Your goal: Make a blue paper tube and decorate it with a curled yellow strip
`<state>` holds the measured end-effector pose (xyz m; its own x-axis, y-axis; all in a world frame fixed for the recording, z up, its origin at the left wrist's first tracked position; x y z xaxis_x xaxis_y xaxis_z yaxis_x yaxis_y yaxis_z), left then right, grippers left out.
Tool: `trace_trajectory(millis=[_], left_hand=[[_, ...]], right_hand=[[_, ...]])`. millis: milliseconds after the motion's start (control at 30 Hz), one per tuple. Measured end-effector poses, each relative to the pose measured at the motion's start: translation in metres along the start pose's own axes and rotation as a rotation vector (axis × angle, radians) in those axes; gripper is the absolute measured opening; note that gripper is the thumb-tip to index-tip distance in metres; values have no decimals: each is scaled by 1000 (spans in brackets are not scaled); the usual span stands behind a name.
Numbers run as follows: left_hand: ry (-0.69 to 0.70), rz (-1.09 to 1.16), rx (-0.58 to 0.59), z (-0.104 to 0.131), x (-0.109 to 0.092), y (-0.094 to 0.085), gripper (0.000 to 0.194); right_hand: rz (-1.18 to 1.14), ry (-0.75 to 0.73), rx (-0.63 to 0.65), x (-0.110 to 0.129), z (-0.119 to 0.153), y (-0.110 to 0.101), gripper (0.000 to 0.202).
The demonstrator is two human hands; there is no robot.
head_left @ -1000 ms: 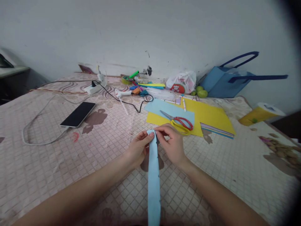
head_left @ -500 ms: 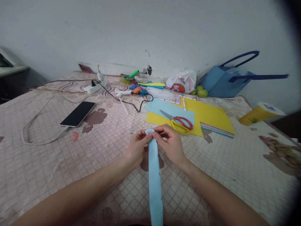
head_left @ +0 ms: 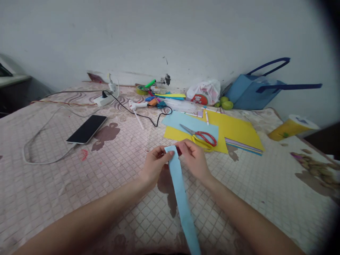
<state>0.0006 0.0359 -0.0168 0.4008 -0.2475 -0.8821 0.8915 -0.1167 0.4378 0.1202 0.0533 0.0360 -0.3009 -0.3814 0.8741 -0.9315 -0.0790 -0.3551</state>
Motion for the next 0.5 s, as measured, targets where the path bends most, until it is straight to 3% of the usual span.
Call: trace_trajectory(millis=[133, 233, 400, 500], left_hand=[[5, -34, 25, 0, -2, 1, 23], [8, -82, 24, -1, -1, 1, 23], [0, -179, 36, -4, 1, -1, 25], [-37, -188, 34, -6, 0, -3, 24]], right_hand=[[-93, 40, 26, -8, -3, -3, 22], [-17, 13, 26, -6, -1, -1, 13], [165, -68, 73, 2, -3, 1, 16], [270, -47, 98, -16, -18, -21, 23]])
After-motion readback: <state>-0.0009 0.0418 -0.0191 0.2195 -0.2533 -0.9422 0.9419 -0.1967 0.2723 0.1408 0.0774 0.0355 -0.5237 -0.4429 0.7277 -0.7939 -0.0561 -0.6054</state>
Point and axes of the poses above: each hand's wrist, its own z-axis away from the middle knuckle, its own y-axis out of the palm, x = y × z, the point moved 7 cm from there along -z, towards the middle knuckle, and after that the axes turned 5 degrees about x, right-handed, at the moved point
